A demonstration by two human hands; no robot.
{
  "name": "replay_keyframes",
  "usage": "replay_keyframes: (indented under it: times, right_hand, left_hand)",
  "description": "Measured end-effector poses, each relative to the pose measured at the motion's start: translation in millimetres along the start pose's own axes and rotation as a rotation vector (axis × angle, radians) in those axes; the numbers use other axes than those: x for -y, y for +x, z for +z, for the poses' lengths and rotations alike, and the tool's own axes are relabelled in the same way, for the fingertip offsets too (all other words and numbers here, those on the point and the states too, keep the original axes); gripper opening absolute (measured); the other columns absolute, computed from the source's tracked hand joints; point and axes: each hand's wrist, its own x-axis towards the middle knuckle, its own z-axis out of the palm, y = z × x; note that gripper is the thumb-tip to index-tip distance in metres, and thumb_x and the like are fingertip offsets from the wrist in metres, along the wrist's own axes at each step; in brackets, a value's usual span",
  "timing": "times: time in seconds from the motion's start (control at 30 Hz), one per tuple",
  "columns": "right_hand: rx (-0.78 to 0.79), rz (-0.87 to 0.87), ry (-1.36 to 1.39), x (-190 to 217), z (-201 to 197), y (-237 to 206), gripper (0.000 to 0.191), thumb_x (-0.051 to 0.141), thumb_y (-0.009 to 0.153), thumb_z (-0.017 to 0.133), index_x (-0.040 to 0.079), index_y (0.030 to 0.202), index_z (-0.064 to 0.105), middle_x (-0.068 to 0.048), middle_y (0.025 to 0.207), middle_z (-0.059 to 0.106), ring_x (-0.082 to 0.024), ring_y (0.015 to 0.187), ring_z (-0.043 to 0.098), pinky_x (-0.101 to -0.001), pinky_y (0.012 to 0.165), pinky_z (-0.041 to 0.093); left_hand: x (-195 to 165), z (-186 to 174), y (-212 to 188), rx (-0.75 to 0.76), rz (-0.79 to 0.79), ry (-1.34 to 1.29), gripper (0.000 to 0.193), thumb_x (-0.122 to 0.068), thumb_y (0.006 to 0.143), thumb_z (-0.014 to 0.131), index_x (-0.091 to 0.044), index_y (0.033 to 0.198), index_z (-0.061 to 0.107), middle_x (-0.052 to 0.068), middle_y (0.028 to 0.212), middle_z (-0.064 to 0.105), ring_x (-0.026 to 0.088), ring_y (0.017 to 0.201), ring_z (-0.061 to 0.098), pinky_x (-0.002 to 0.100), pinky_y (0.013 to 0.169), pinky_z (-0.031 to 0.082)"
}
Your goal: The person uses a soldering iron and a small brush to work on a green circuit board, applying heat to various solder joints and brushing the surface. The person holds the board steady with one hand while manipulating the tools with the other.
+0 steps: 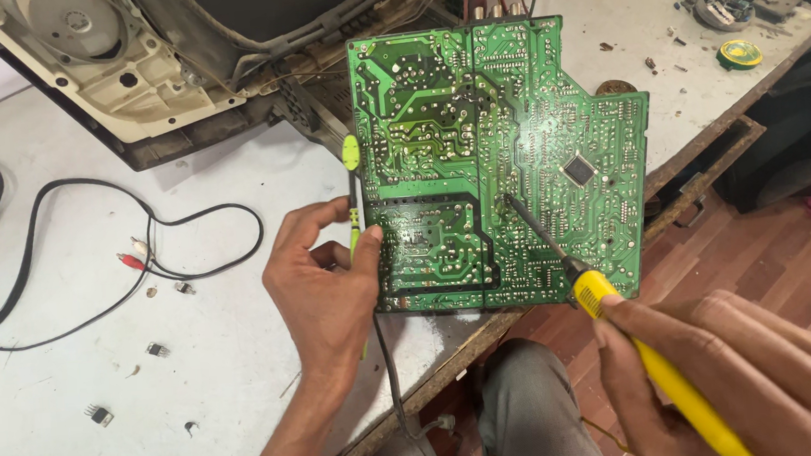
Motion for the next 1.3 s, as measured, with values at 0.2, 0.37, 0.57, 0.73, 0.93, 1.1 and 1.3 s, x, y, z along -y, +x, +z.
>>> replay_keyframes:
  times: [0.2,0.37,0.57,0.73,0.93,1.1,1.3]
  right_hand:
    - [-0.060,-0.044,-0.050,9.9,9.7,-7.3,0.023,-0.005,0.073,0.084,-0.005,0.094,0.076,-0.009,0.067,0.066,-0.018,0.059,0.067,-0.0308,0.059,0.053]
    - [-0.051,-0.097,-0.098,8.9,15.0,-12.6,0.023,-0.004,0.071,0.084,-0.002,0.093,0.078,-0.008,0.067,0.066,-0.017,0.057,0.065,-0.0309,0.057,0.051]
    - [-0.054,-0.094,-0.121,8.6,18.0,-17.0,0.022,-0.005,0.072,0.082,0.000,0.092,0.078,-0.006,0.064,0.062,-0.016,0.056,0.062,-0.0306,0.055,0.050]
    - [-0.059,-0.092,-0.118,8.5,18.3,-17.5,0.022,-0.006,0.071,0.081,0.000,0.092,0.078,-0.006,0.065,0.063,-0.017,0.057,0.063,-0.0311,0.056,0.051]
    - [-0.048,-0.095,-0.113,7.9,18.0,-16.9,0.022,-0.006,0.071,0.081,-0.001,0.092,0.078,-0.007,0.066,0.064,-0.017,0.057,0.064,-0.0312,0.057,0.051]
    - [-0.065,-0.110,-0.092,8.8,18.2,-16.1,0.023,-0.008,0.072,0.080,-0.002,0.093,0.077,-0.007,0.067,0.065,-0.016,0.057,0.064,-0.0304,0.056,0.051]
    - [-0.095,-0.138,-0.117,7.9,21.1,-17.5,0.023,-0.006,0.071,0.079,-0.002,0.093,0.077,-0.007,0.066,0.063,-0.016,0.056,0.062,-0.0304,0.055,0.050]
  left_hand:
    - [4.4,-1.1,5.2,0.022,-0.174,0.043,0.027,0.004,0.084,0.074,0.003,0.111,0.073,0.011,0.083,0.072,0.002,0.045,0.042,0.022,0.038,0.030]
    - [1.8,-1.1,9.1,0.054,-0.239,-0.027,0.026,0.005,0.082,0.071,0.003,0.108,0.071,0.009,0.094,0.079,0.001,0.043,0.047,0.021,0.035,0.036]
    - [3.5,-0.7,10.4,0.052,-0.218,-0.010,0.027,0.006,0.082,0.071,0.003,0.109,0.071,0.009,0.093,0.078,0.000,0.046,0.047,0.020,0.038,0.036]
    - [6.0,-0.9,8.9,0.044,-0.175,0.016,0.028,0.006,0.082,0.072,0.003,0.109,0.072,0.008,0.093,0.078,-0.002,0.049,0.043,0.018,0.040,0.035]
    - [7.2,-0.6,8.5,0.043,-0.174,-0.008,0.027,0.006,0.082,0.071,0.003,0.110,0.071,0.007,0.093,0.077,-0.002,0.049,0.044,0.018,0.040,0.034]
    - [7.9,-0.4,7.3,0.040,-0.179,-0.001,0.027,0.007,0.082,0.072,0.003,0.109,0.072,0.007,0.092,0.077,-0.002,0.050,0.043,0.018,0.041,0.034]
    - [8.5,0.0,8.7,0.047,-0.162,0.013,0.028,0.007,0.082,0.071,0.003,0.110,0.072,0.006,0.093,0.077,-0.002,0.050,0.043,0.018,0.041,0.034]
